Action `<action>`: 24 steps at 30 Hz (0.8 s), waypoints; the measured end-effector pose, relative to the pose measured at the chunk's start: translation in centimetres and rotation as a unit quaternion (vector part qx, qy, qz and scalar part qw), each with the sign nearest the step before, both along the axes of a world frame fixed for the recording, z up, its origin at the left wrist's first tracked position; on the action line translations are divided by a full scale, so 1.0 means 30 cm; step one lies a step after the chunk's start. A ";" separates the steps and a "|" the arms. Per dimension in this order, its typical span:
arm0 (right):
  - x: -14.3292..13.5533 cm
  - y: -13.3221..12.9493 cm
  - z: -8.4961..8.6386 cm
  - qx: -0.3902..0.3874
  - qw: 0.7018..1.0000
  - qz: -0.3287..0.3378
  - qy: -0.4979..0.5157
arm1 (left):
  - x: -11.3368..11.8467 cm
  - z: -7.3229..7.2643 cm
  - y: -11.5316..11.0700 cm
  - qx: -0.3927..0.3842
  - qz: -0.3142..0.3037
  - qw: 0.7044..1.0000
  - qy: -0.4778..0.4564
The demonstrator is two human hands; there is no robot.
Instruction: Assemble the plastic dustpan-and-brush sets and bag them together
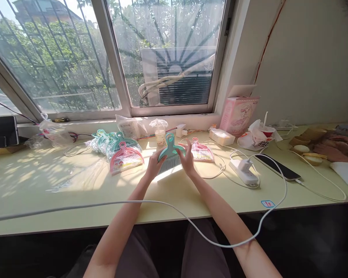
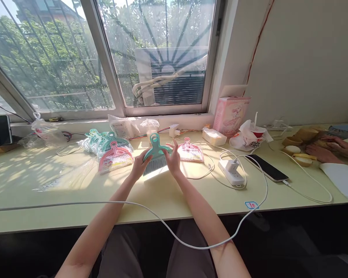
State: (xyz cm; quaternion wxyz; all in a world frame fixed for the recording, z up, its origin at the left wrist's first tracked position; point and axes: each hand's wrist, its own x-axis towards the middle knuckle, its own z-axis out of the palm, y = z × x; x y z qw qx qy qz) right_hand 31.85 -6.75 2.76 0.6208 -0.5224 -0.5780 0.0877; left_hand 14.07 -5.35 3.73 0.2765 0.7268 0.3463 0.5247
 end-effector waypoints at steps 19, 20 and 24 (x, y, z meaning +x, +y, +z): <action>-0.014 0.016 -0.003 -0.044 0.987 0.062 0.143 | -0.013 -0.003 0.015 -0.046 0.029 0.998 -0.040; -0.012 0.021 -0.006 -0.043 0.985 0.074 0.151 | -0.024 0.004 0.020 -0.048 0.002 0.998 -0.030; -0.011 0.041 -0.026 -0.065 0.975 0.123 0.173 | -0.075 0.024 0.045 -0.077 -0.096 0.992 0.015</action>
